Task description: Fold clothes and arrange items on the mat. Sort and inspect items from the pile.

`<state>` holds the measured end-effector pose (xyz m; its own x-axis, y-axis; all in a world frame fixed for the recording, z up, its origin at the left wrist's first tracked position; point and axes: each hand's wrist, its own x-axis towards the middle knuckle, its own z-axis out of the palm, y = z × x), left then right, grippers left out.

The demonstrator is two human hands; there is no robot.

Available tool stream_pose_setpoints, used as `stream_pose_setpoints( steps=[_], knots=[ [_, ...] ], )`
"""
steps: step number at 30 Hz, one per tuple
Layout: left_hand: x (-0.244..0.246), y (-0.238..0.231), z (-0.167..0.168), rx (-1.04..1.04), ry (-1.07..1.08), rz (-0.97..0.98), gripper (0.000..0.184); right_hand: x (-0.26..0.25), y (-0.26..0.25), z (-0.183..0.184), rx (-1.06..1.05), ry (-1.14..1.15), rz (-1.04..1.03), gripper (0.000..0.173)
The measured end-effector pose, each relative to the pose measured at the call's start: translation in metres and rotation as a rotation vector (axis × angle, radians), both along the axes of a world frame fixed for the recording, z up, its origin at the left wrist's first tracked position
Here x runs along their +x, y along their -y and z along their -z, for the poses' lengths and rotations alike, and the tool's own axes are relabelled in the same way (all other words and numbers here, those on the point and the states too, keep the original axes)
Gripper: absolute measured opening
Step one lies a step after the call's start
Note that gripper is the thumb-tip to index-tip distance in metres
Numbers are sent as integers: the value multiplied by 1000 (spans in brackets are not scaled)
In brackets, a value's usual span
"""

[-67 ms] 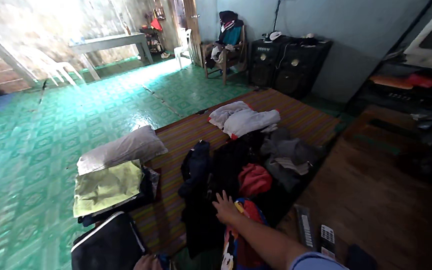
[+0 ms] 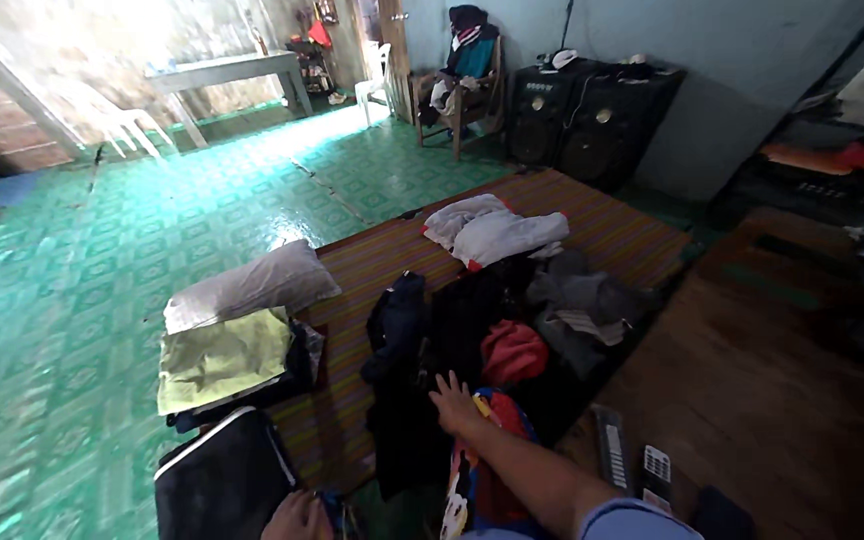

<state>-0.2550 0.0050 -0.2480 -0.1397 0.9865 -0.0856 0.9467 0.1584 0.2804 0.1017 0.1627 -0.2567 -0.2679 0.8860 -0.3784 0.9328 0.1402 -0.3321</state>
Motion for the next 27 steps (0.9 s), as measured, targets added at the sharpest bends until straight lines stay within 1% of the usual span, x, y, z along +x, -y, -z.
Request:
stream_pose_setpoints(
  steps=[3, 6, 8, 9, 11, 13, 15, 16, 17, 19, 20, 21, 23, 24, 25, 27],
  knots=[
    [-1, -1, 0, 1, 8, -9, 33, -2, -8, -1, 38, 53, 124, 54],
    [-1, -1, 3, 32, 14, 2, 33, 0, -22, -3, 4, 19, 184, 40],
    [0, 0, 2, 61, 21, 7, 31, 4, -29, -5, 33, -101, 229, 35],
    [1, 1, -1, 69, 24, 9, 31, 7, -31, -9, 28, -199, 276, 36],
    [6, 3, -6, 121, 23, 31, 28, 16, -33, -14, 0, -457, 410, 37],
    [18, 2, -12, 155, 41, 46, 25, 28, -28, -17, -17, -690, 491, 36],
    [36, -4, -18, 57, 96, 31, 29, 37, -14, -24, -61, -818, 495, 33],
    [47, -10, -21, 2, 169, 27, 31, 41, -6, -28, -84, -844, 476, 31],
    [60, -17, -23, -67, 292, 28, 33, 44, 2, -32, -101, -849, 449, 30],
    [89, -32, -25, -235, 557, 33, 42, 49, 15, -37, -106, -821, 386, 28],
    [105, -40, -23, -319, 646, 44, 52, 52, 19, -39, -105, -798, 355, 29],
    [120, -46, -18, -388, 682, 66, 65, 54, 24, -38, -89, -781, 335, 31],
    [148, -57, -7, -457, 626, 123, 88, 58, 30, -36, -45, -795, 350, 32],
    [160, -61, -3, -479, 586, 143, 97, 61, 34, -39, -32, -830, 398, 32],
    [168, -66, 0, -493, 550, 149, 101, 62, 37, -44, -13, -886, 481, 30],
    [178, -78, 6, -493, 503, 134, 103, 68, 35, -55, 27, -1036, 716, 32]
  ],
)
